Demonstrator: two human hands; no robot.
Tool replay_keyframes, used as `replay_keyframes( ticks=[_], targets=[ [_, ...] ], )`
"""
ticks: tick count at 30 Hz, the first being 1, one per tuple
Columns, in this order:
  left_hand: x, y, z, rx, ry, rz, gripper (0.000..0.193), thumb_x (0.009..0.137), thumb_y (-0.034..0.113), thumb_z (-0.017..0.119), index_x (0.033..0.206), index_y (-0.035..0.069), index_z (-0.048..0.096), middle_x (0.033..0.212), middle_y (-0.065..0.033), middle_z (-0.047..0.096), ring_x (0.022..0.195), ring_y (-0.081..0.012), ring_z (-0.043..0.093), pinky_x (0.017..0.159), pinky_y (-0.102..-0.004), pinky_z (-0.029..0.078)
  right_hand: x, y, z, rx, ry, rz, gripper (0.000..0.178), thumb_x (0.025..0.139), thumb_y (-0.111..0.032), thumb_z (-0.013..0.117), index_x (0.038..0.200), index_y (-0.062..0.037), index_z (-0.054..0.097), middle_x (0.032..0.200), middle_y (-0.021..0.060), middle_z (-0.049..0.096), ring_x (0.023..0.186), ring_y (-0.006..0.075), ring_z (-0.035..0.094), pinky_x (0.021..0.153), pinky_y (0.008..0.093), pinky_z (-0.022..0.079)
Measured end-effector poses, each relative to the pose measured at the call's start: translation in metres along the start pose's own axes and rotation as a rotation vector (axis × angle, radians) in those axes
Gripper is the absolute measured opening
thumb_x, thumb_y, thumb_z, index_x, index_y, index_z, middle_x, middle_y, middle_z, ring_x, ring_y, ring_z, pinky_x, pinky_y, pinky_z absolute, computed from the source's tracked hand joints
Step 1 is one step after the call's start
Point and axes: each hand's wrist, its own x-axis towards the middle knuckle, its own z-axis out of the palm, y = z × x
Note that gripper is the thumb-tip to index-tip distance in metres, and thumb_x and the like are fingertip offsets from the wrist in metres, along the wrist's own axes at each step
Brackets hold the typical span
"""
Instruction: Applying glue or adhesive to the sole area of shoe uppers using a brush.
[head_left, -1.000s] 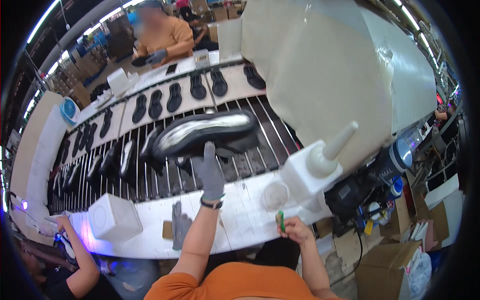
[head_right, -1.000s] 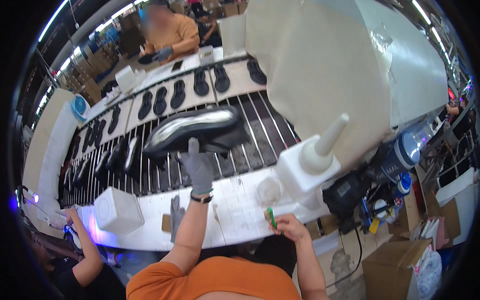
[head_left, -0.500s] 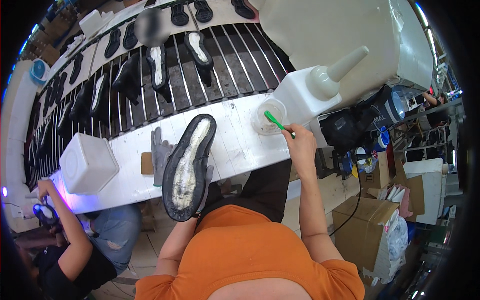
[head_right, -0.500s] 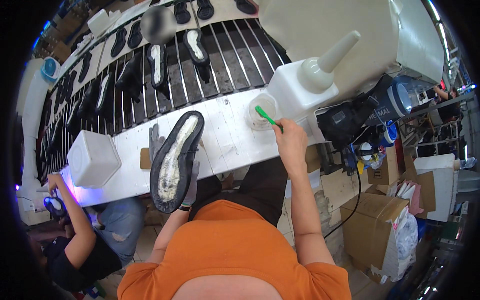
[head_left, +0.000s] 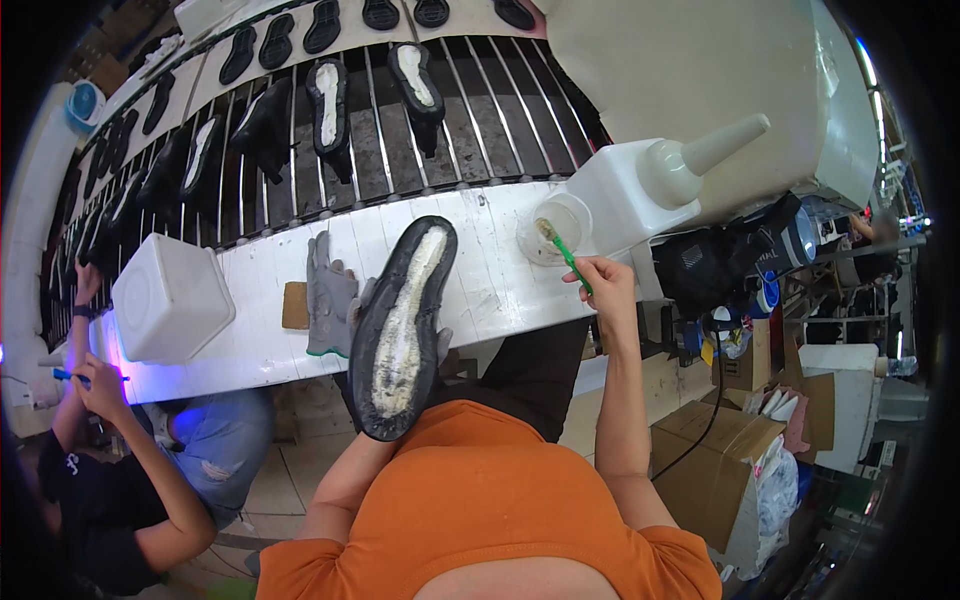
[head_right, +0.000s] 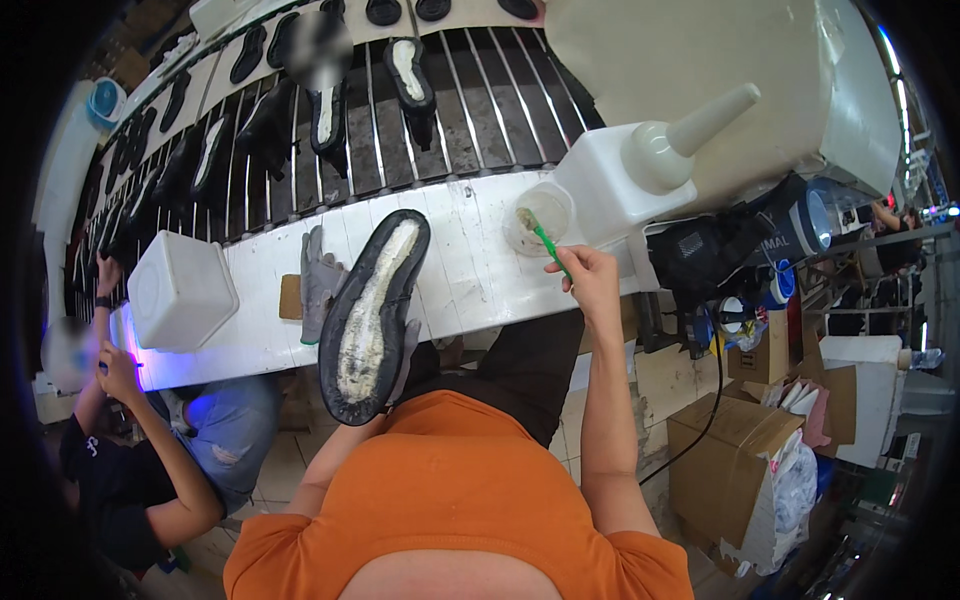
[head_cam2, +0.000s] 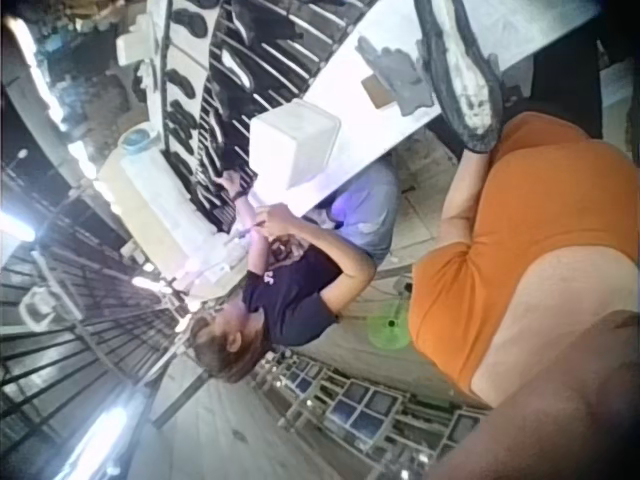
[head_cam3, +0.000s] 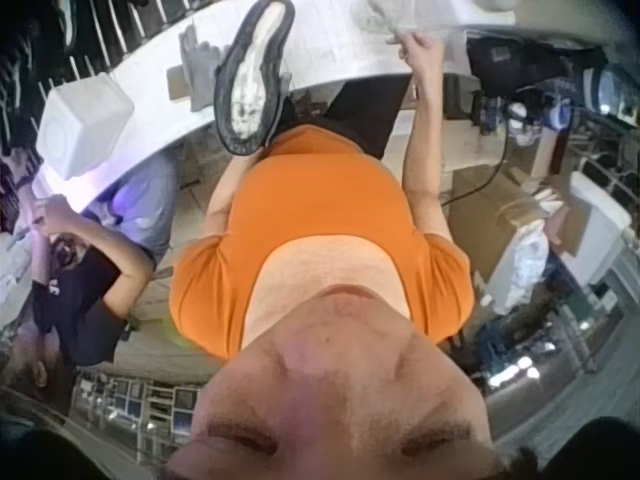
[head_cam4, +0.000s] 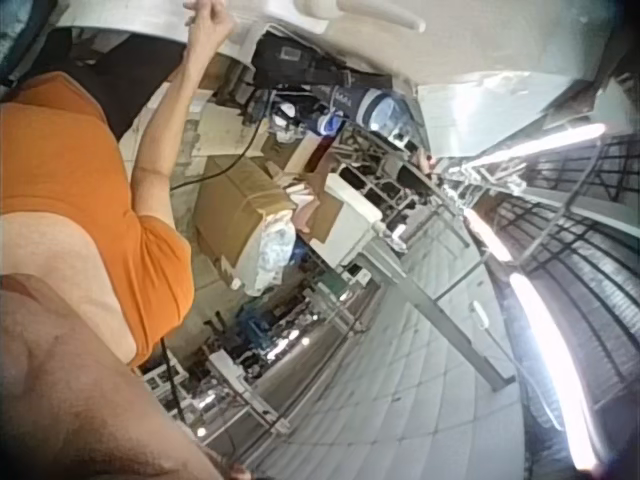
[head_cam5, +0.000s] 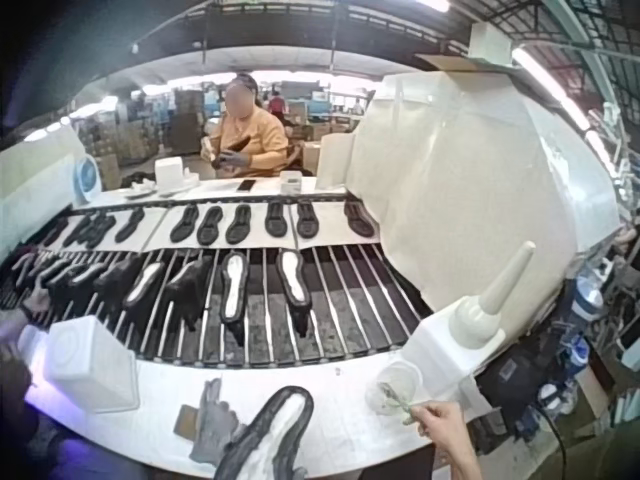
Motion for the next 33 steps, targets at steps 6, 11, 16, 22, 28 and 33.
replay_keyframes(
  ticks=[6,11,16,22,28,33],
  targets=[
    [0.016,0.021,-0.004,-0.03,0.174,0.206,0.077,0.081,0.028,0.076,0.139,0.001,0.034,0.137,-0.0145,0.045,0.123,-0.0257,0.049,0.106,-0.039,0.04,-0.018,-0.035,0.019,0.468,-0.182,-0.018,0.02,0.093,-0.011,0.061,0.102,0.0037,0.07,0.081,0.0082,0.071,0.055,0.0047,0.049,0.047,0.0174,0.034],
    [0.022,0.013,0.015,-0.058,0.252,0.218,0.076,0.08,0.027,0.077,0.138,0.004,0.033,0.137,-0.0151,0.045,0.124,-0.0278,0.049,0.108,-0.044,0.035,-0.067,-0.075,0.043,0.203,-0.352,-0.283,0.014,0.082,0.0,0.07,0.096,0.0003,0.074,0.084,0.0055,0.072,0.069,0.0071,0.059,0.063,0.0203,0.044],
    [0.012,0.002,0.033,-0.152,0.34,0.269,0.075,0.079,0.026,0.077,0.136,0.007,0.032,0.137,-0.0159,0.045,0.124,-0.0303,0.05,0.11,-0.0503,0.029,-0.091,-0.076,0.048,0.097,-0.404,-0.443,0.017,0.077,0.004,0.073,0.093,0.0029,0.074,0.085,0.0123,0.071,0.077,0.0157,0.066,0.069,0.025,0.049],
    [0.009,-0.012,0.052,-0.261,0.46,0.337,0.074,0.078,0.025,0.078,0.134,0.011,0.031,0.137,-0.0168,0.045,0.125,-0.0334,0.05,0.113,-0.0578,0.021,-0.092,-0.065,0.057,0.002,-0.319,-0.417,0.015,0.079,0.002,0.073,0.094,0.0022,0.073,0.084,0.0107,0.072,0.077,0.0148,0.066,0.069,0.0241,0.049],
    [-0.02,-0.034,0.084,-0.434,0.077,-0.137,0.07,0.079,0.025,0.078,0.13,0.012,0.031,0.133,-0.0145,0.046,0.124,-0.0326,0.051,0.115,-0.0588,0.018,-0.075,-0.056,0.064,-0.076,-0.175,-0.394,0.013,0.083,-0.003,0.072,0.095,0.0009,0.073,0.083,0.0103,0.071,0.069,0.0112,0.062,0.063,0.0237,0.045],
    [0.004,-0.01,0.064,-0.287,0.463,0.303,0.072,0.078,0.027,0.079,0.13,0.012,0.031,0.133,-0.0141,0.046,0.124,-0.0318,0.052,0.115,-0.0583,0.017,-0.036,-0.048,0.067,-0.226,-0.054,-0.38,0.012,0.084,-0.012,0.073,0.09,-0.0011,0.074,0.082,0.0093,0.073,0.058,0.0111,0.055,0.054,0.026,0.04]
  ],
)
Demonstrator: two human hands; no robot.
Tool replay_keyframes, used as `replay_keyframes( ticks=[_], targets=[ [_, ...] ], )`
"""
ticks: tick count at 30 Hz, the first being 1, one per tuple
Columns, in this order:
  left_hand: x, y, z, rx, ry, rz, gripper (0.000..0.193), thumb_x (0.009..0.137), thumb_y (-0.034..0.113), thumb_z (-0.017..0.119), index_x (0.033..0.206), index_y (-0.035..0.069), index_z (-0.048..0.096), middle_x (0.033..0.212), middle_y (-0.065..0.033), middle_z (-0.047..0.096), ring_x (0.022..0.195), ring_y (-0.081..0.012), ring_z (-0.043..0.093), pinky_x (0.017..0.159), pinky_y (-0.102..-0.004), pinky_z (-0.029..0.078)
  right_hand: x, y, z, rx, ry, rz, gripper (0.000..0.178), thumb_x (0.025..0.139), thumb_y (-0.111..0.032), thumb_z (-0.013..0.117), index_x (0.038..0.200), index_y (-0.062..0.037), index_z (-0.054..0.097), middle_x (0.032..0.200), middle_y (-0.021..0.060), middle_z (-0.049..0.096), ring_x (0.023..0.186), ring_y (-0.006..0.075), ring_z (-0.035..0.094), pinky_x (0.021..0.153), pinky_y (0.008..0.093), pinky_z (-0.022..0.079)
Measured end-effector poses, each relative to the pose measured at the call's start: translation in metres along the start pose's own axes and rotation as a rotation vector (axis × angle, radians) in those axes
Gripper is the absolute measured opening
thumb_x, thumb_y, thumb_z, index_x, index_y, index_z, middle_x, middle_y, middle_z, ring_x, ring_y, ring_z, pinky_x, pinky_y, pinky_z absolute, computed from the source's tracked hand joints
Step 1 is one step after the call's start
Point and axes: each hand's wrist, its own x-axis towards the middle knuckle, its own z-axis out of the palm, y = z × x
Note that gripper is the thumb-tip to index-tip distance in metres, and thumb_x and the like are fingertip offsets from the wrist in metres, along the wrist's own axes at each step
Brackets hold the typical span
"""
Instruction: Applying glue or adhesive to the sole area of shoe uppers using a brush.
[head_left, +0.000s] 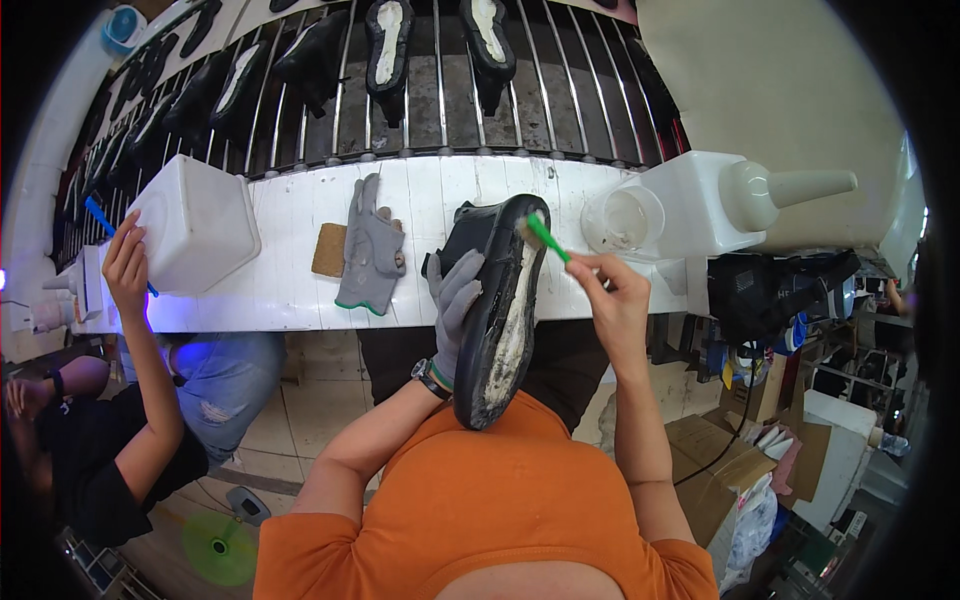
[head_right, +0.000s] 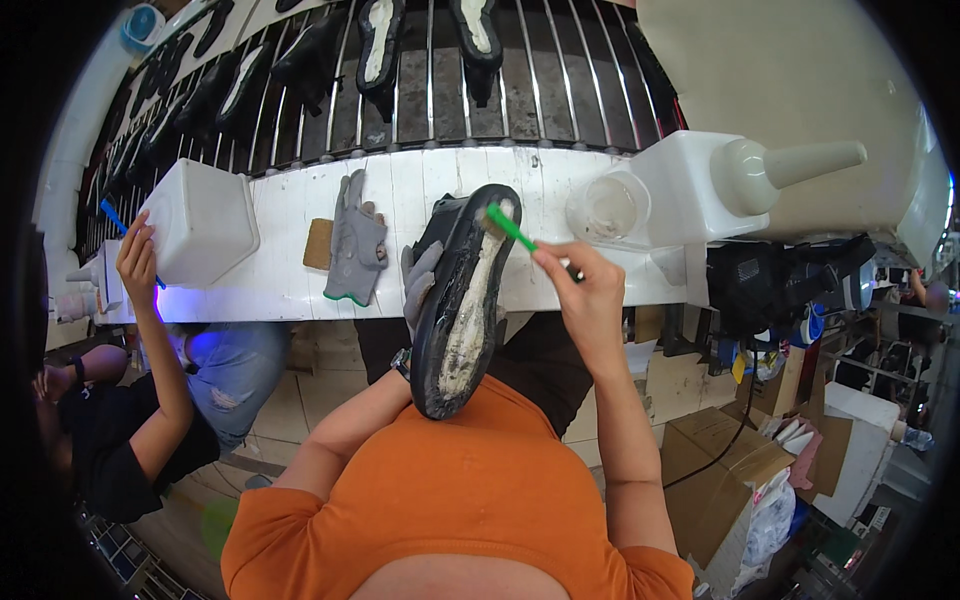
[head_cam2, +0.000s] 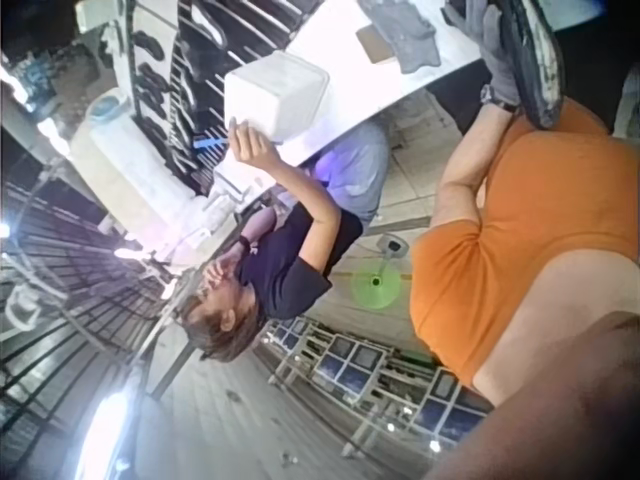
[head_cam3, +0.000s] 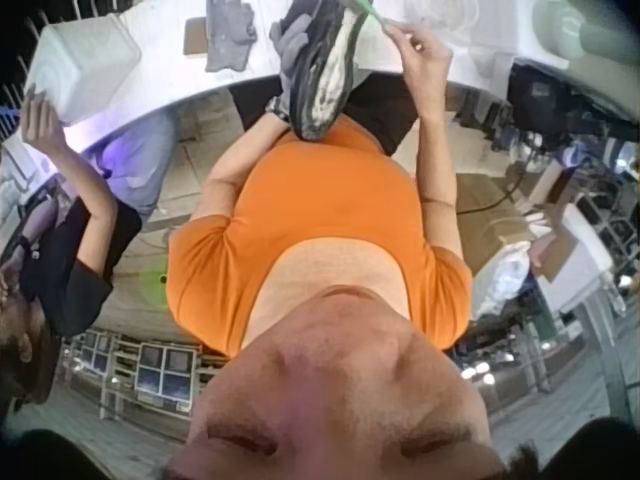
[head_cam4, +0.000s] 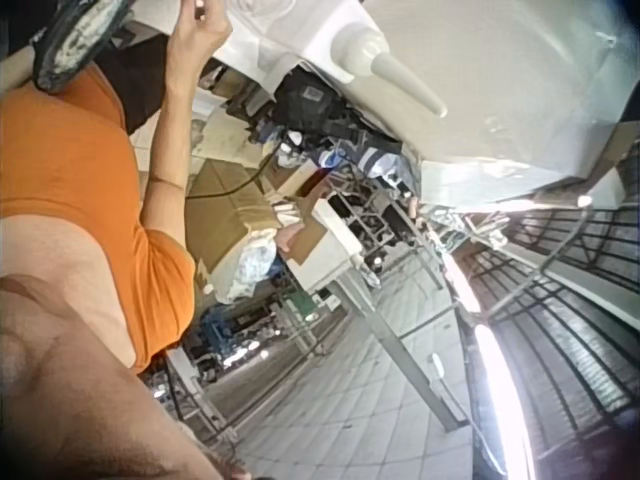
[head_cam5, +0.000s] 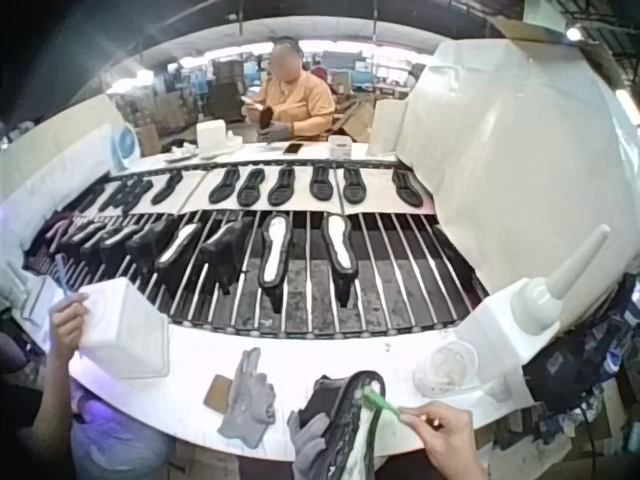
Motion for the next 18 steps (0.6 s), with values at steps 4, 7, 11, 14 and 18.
replay_keyframes(
  ticks=[4,7,11,14,18],
  targets=[
    [0.006,0.007,0.003,-0.026,0.048,0.004,0.071,0.078,0.026,0.079,0.129,0.012,0.031,0.132,-0.0143,0.047,0.123,-0.0316,0.052,0.116,-0.058,0.017,0.027,0.017,0.002,-0.022,0.11,-0.021,0.014,0.084,-0.013,0.073,0.092,-0.0022,0.075,0.069,0.0009,0.066,0.056,0.0045,0.043,0.05,0.0235,0.033],
    [0.003,0.003,-0.002,0.029,-0.002,-0.029,0.071,0.078,0.025,0.079,0.129,0.012,0.031,0.132,-0.015,0.047,0.123,-0.0316,0.052,0.116,-0.0581,0.017,0.016,-0.002,-0.008,-0.105,-0.017,-0.024,0.011,0.083,-0.012,0.073,0.088,-0.0026,0.074,0.083,0.0086,0.073,0.062,0.0113,0.06,0.056,0.0265,0.043],
    [0.005,0.0,-0.007,0.006,0.007,0.032,0.069,0.079,0.023,0.078,0.129,0.012,0.032,0.132,-0.0158,0.047,0.123,-0.0317,0.052,0.115,-0.0589,0.018,-0.018,-0.02,-0.029,0.126,-0.328,-0.007,0.009,0.083,-0.009,0.073,0.088,-0.0017,0.074,0.081,0.0077,0.073,0.07,0.0069,0.062,0.06,0.0229,0.044],
    [0.006,0.0,-0.007,-0.008,0.028,0.039,0.069,0.079,0.024,0.078,0.129,0.012,0.032,0.132,-0.0161,0.048,0.123,-0.0318,0.052,0.115,-0.0593,0.018,-0.018,-0.018,-0.025,0.153,-0.299,-0.009,0.01,0.083,-0.011,0.072,0.089,-0.0036,0.075,0.075,0.0057,0.071,0.063,0.0062,0.056,0.057,0.0234,0.041],
    [0.013,0.013,-0.005,0.037,0.043,0.042,0.073,0.079,0.03,0.078,0.13,0.01,0.03,0.132,-0.0158,0.046,0.123,-0.0315,0.052,0.115,-0.0577,0.019,0.026,0.009,-0.004,0.042,-0.076,-0.007,0.013,0.085,-0.013,0.072,0.091,-0.0014,0.075,0.065,-0.0023,0.062,0.058,0.0026,0.04,0.051,0.0215,0.029]
  ],
)
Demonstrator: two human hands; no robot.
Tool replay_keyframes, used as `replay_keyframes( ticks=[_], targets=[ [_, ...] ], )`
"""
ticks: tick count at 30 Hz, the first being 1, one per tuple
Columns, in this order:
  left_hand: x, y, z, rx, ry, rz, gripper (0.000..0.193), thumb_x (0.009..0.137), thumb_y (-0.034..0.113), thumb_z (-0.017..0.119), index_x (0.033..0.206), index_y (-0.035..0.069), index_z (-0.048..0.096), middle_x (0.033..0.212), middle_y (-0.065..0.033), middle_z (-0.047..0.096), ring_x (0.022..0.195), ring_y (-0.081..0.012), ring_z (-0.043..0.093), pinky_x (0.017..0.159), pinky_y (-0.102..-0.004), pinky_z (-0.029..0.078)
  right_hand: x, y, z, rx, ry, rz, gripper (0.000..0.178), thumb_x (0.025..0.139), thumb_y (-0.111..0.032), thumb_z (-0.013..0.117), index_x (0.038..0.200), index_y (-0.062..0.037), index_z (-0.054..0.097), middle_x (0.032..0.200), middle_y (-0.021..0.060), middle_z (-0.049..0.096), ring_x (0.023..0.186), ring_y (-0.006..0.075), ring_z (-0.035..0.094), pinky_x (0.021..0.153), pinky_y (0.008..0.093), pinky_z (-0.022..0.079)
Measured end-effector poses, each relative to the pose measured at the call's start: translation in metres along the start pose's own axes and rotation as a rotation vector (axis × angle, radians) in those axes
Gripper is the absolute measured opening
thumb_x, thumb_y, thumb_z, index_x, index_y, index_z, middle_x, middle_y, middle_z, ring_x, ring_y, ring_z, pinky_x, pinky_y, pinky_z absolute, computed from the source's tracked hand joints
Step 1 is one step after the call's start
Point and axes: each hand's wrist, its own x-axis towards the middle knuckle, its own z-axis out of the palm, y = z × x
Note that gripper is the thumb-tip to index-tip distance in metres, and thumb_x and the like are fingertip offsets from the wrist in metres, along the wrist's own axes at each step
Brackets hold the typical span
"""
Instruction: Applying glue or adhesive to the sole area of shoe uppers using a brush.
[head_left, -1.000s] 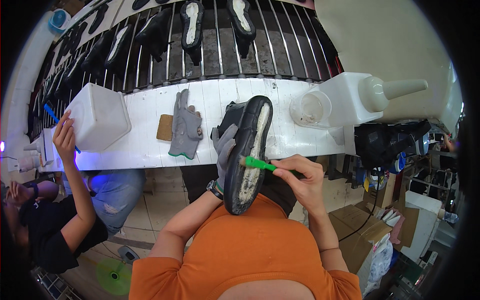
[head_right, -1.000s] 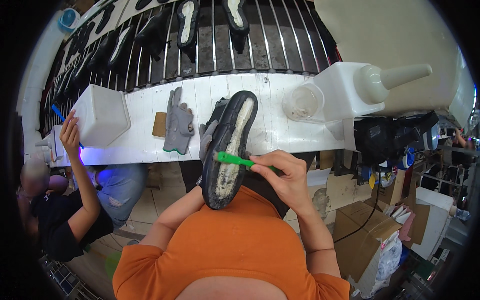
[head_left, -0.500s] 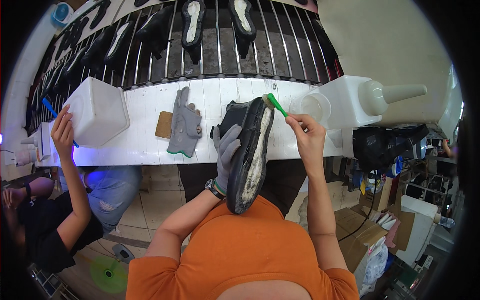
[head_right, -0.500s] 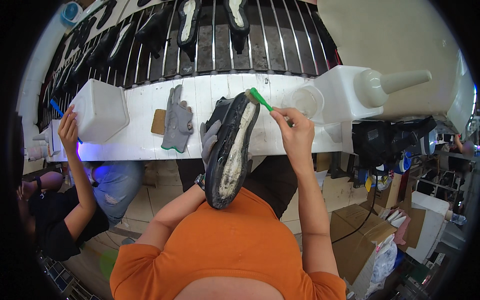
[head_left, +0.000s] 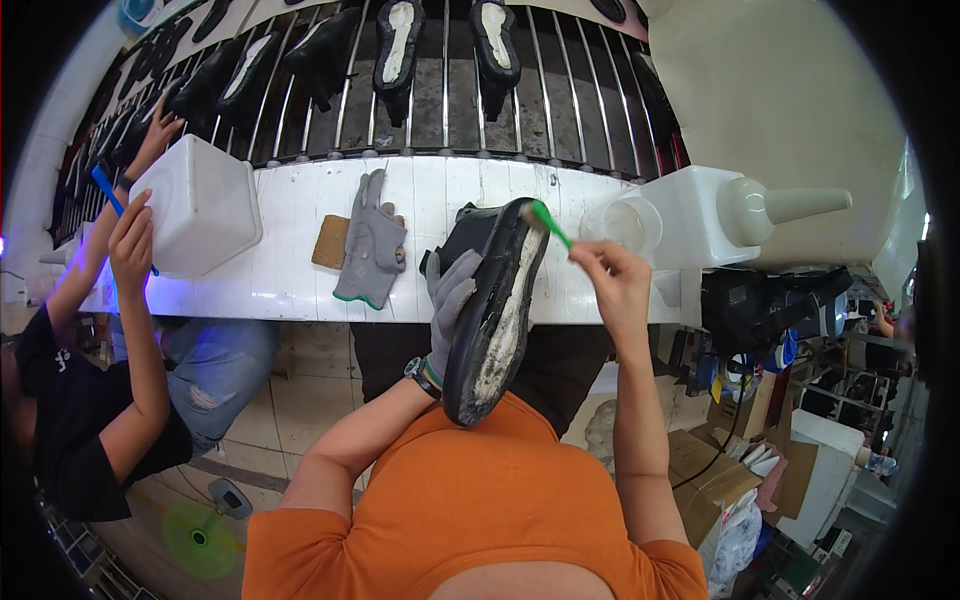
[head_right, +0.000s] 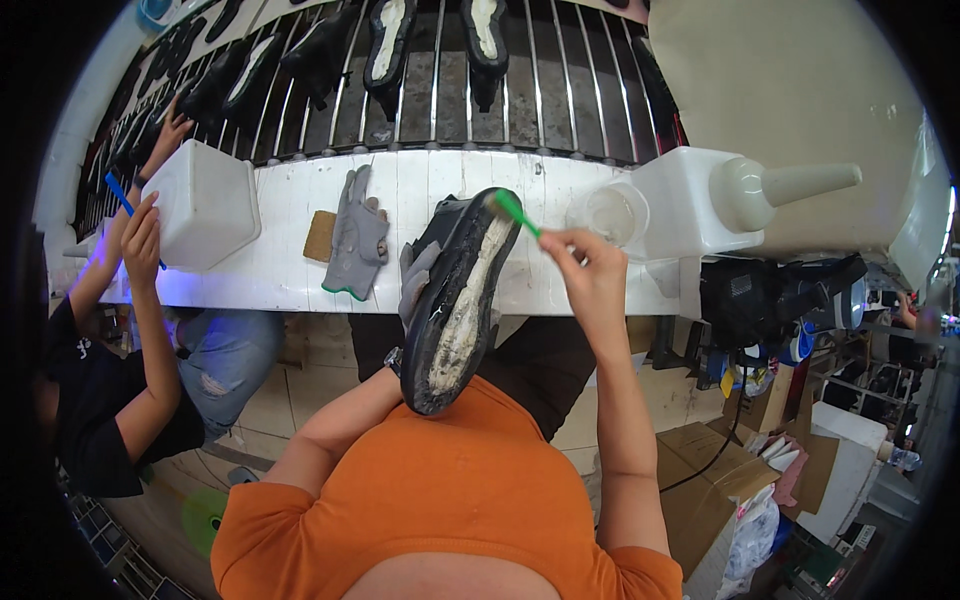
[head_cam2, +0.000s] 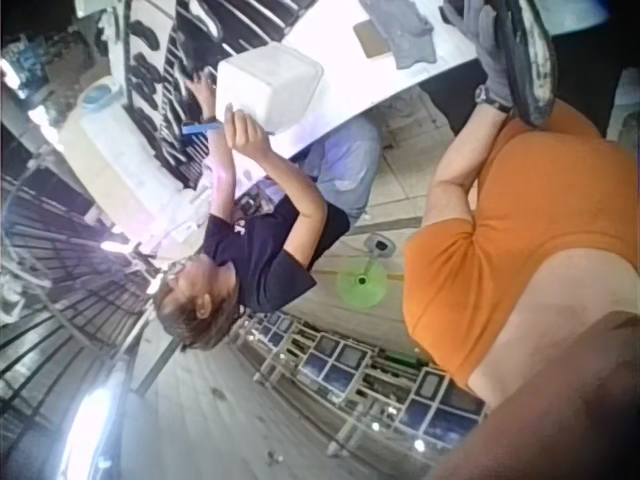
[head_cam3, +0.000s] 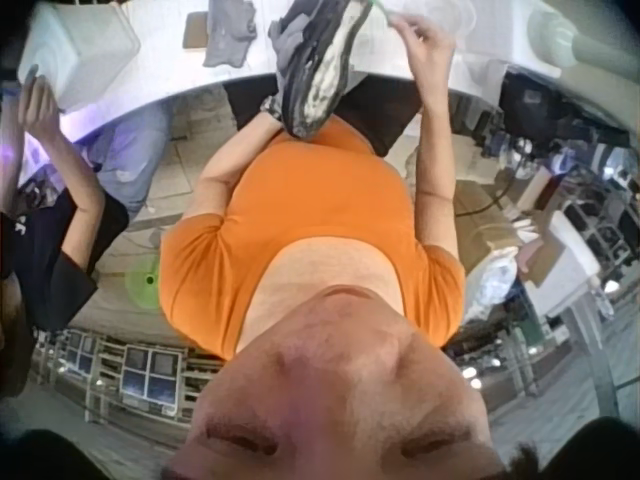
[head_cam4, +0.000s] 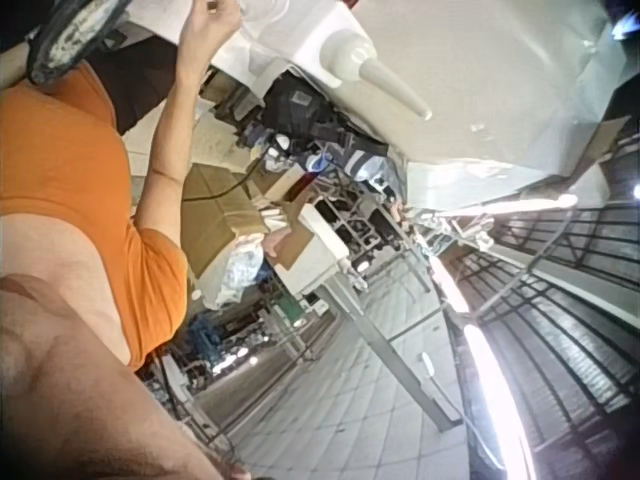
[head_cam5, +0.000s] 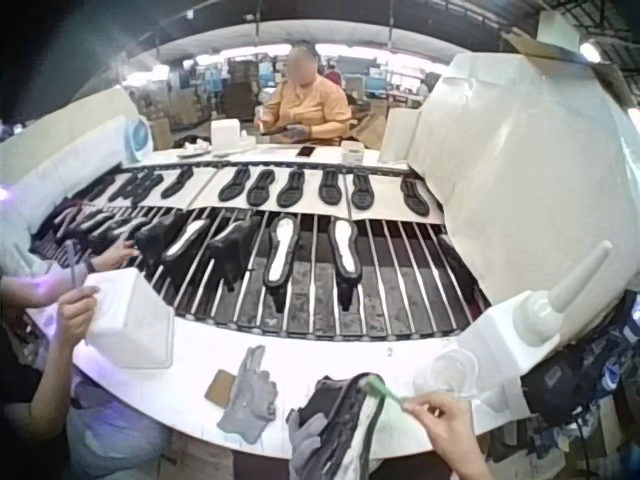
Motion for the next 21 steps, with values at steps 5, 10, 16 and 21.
replay_keyframes(
  ticks=[5,10,16,21],
  targets=[
    [0.002,0.007,-0.001,0.032,0.072,0.026,0.078,0.079,0.034,0.079,0.132,0.008,0.029,0.131,-0.0153,0.045,0.125,-0.0311,0.05,0.116,-0.0551,0.02,0.009,-0.001,-0.001,-0.093,0.1,0.025,0.013,0.086,-0.013,0.072,0.091,-0.0011,0.075,0.066,-0.0035,0.063,0.057,0.0019,0.039,0.05,0.0216,0.028],
    [-0.004,0.002,0.0,-0.063,0.08,-0.015,0.08,0.077,0.033,0.08,0.134,0.008,0.029,0.133,-0.0162,0.045,0.126,-0.0315,0.049,0.116,-0.0542,0.019,-0.021,-0.023,-0.013,0.089,-0.184,0.086,0.012,0.085,-0.011,0.073,0.091,-0.0009,0.075,0.065,-0.0035,0.062,0.057,0.002,0.041,0.051,0.021,0.029],
    [-0.012,-0.014,-0.004,-0.209,0.052,-0.059,0.074,0.076,0.026,0.08,0.132,0.008,0.034,0.134,-0.0181,0.048,0.126,-0.033,0.05,0.115,-0.0553,0.02,-0.057,-0.055,-0.012,0.037,-0.208,-0.22,0.014,0.079,-0.005,0.076,0.092,-0.0007,0.073,0.079,0.0083,0.069,0.068,0.0143,0.064,0.06,0.0254,0.047],
    [0.006,0.0,-0.009,-0.136,0.074,-0.029,0.07,0.078,0.022,0.078,0.131,0.007,0.035,0.134,-0.0194,0.05,0.125,-0.0327,0.051,0.114,-0.056,0.022,-0.078,-0.078,-0.017,-0.105,-0.352,-0.445,0.017,0.076,-0.006,0.078,0.092,-0.0022,0.073,0.079,0.0092,0.068,0.068,0.0185,0.065,0.057,0.0277,0.049]
  ],
)
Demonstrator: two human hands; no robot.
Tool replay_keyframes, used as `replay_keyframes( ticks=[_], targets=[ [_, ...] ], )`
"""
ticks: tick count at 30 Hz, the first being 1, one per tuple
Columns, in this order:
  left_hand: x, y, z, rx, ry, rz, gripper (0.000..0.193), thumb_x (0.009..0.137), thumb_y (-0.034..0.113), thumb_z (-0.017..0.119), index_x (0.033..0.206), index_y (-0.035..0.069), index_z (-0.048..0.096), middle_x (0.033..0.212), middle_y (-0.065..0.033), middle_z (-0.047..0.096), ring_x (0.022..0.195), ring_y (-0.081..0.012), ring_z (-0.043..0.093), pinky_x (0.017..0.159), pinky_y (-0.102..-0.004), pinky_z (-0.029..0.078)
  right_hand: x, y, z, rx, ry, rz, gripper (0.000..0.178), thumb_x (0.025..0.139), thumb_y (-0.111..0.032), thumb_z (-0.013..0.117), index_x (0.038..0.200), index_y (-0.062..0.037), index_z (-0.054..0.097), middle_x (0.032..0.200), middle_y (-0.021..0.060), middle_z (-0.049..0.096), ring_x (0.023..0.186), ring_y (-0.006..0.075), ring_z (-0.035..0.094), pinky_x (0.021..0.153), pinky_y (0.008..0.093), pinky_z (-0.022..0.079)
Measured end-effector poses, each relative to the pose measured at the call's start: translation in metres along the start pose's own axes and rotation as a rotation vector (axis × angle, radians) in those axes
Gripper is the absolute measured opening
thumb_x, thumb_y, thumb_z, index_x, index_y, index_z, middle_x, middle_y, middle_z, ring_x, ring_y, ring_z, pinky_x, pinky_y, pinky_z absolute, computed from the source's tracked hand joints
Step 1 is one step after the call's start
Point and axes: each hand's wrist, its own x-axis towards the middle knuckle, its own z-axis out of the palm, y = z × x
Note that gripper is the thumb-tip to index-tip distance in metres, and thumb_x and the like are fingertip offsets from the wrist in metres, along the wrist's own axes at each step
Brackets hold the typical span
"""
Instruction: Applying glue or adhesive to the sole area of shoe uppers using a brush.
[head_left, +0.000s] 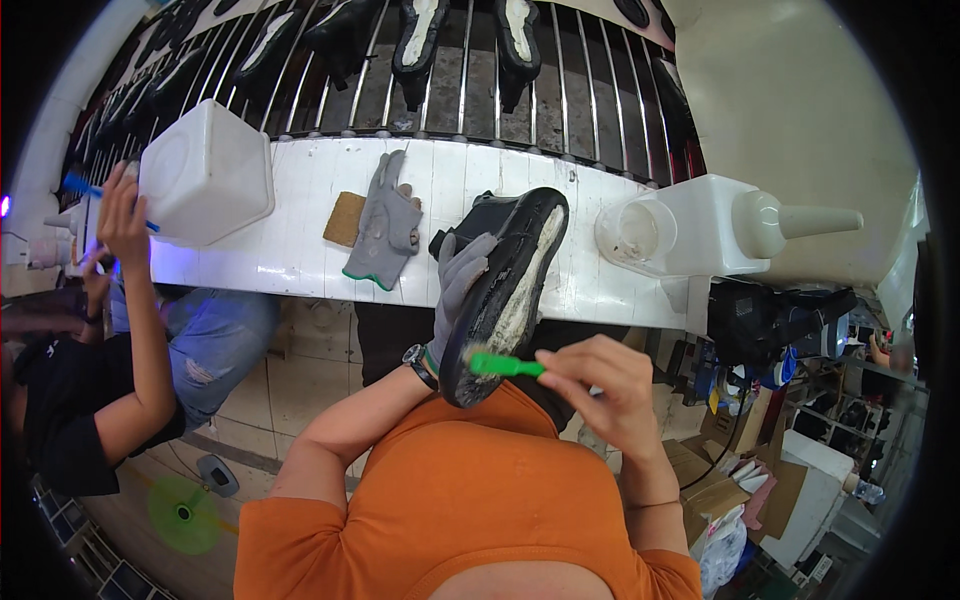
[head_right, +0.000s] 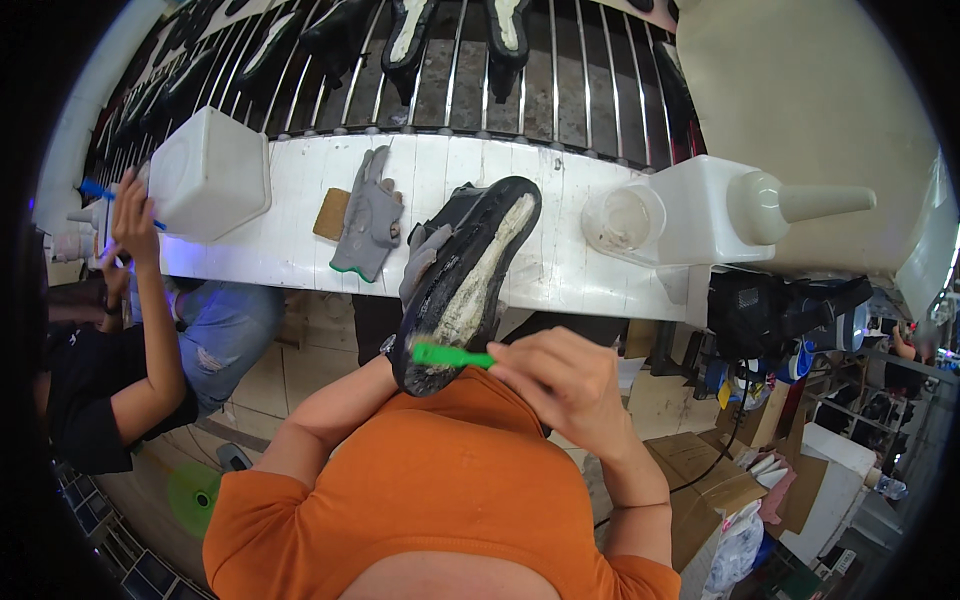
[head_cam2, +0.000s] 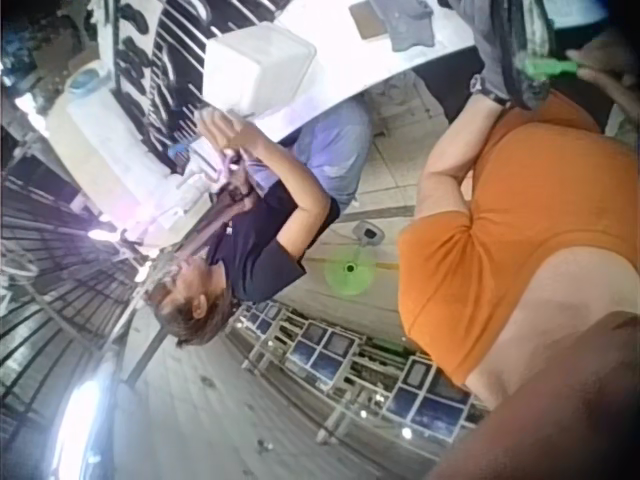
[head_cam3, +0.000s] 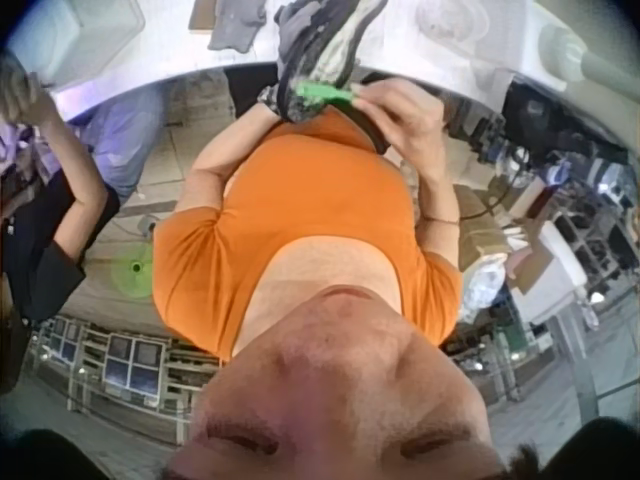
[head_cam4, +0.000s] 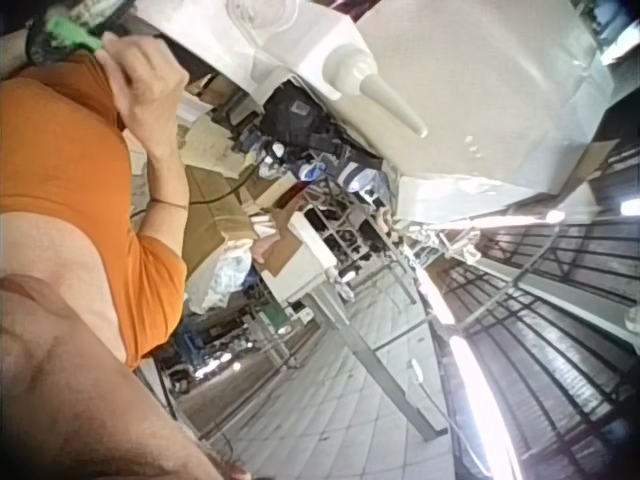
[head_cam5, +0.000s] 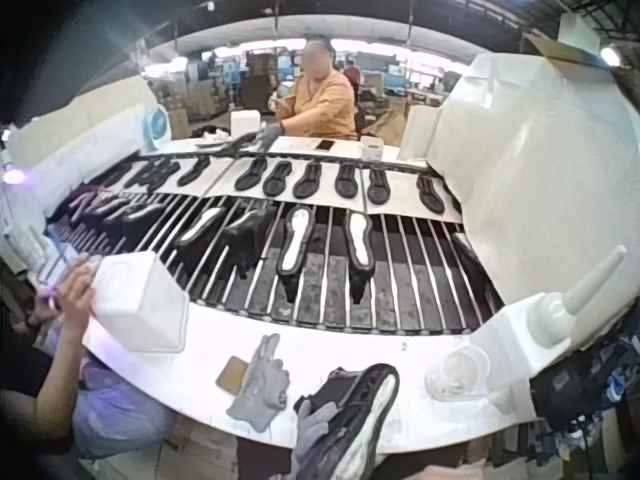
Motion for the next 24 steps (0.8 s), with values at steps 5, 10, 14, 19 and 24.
replay_keyframes(
  ticks=[5,10,14,19,24],
  targets=[
    [0.001,-0.008,-0.003,-0.101,-0.028,0.013,0.07,0.077,0.014,0.077,0.133,0.007,0.034,0.133,-0.0194,0.05,0.126,-0.0326,0.05,0.114,-0.0566,0.021,0.009,0.022,0.003,0.048,0.193,0.118,0.007,0.082,-0.004,0.072,0.089,-0.0013,0.072,0.077,0.0094,0.069,0.067,0.0164,0.064,0.058,0.0276,0.048],
    [0.005,0.001,0.003,-0.017,-0.056,-0.022,0.07,0.077,0.012,0.077,0.132,0.007,0.035,0.132,-0.0181,0.051,0.125,-0.0324,0.051,0.114,-0.0545,0.022,0.023,0.035,-0.002,0.05,0.267,0.321,0.007,0.083,-0.003,0.071,0.088,0.0019,0.071,0.08,0.0102,0.07,0.068,0.0128,0.063,0.06,0.024,0.046],
    [0.012,-0.006,-0.006,-0.031,-0.074,0.022,0.068,0.077,0.011,0.077,0.132,0.006,0.036,0.132,-0.0174,0.052,0.123,-0.0321,0.053,0.113,-0.053,0.024,0.01,0.009,-0.001,0.013,0.139,-0.02,0.018,0.075,-0.004,0.078,0.091,-0.0023,0.072,0.078,0.007,0.068,0.064,0.0186,0.062,0.058,0.0289,0.049],
    [0.024,0.007,-0.012,-0.003,-0.084,0.018,0.066,0.078,0.011,0.075,0.132,0.006,0.037,0.13,-0.017,0.053,0.121,-0.0318,0.053,0.108,-0.0495,0.032,0.01,-0.02,-0.008,-0.115,-0.031,-0.085,0.02,0.071,-0.005,0.079,0.09,-0.0053,0.072,0.08,0.0061,0.069,0.067,0.0199,0.063,0.057,0.0291,0.049],
    [0.04,0.018,-0.02,-0.027,-0.153,0.02,0.072,0.076,0.011,0.077,0.135,0.006,0.037,0.13,-0.0151,0.053,0.119,-0.0323,0.054,0.104,-0.0476,0.038,0.026,0.002,-0.013,-0.023,0.287,0.221,0.013,0.078,0.0,0.073,0.091,-0.0002,0.072,0.081,0.0086,0.069,0.065,0.0166,0.062,0.059,0.0266,0.047]
  ],
)
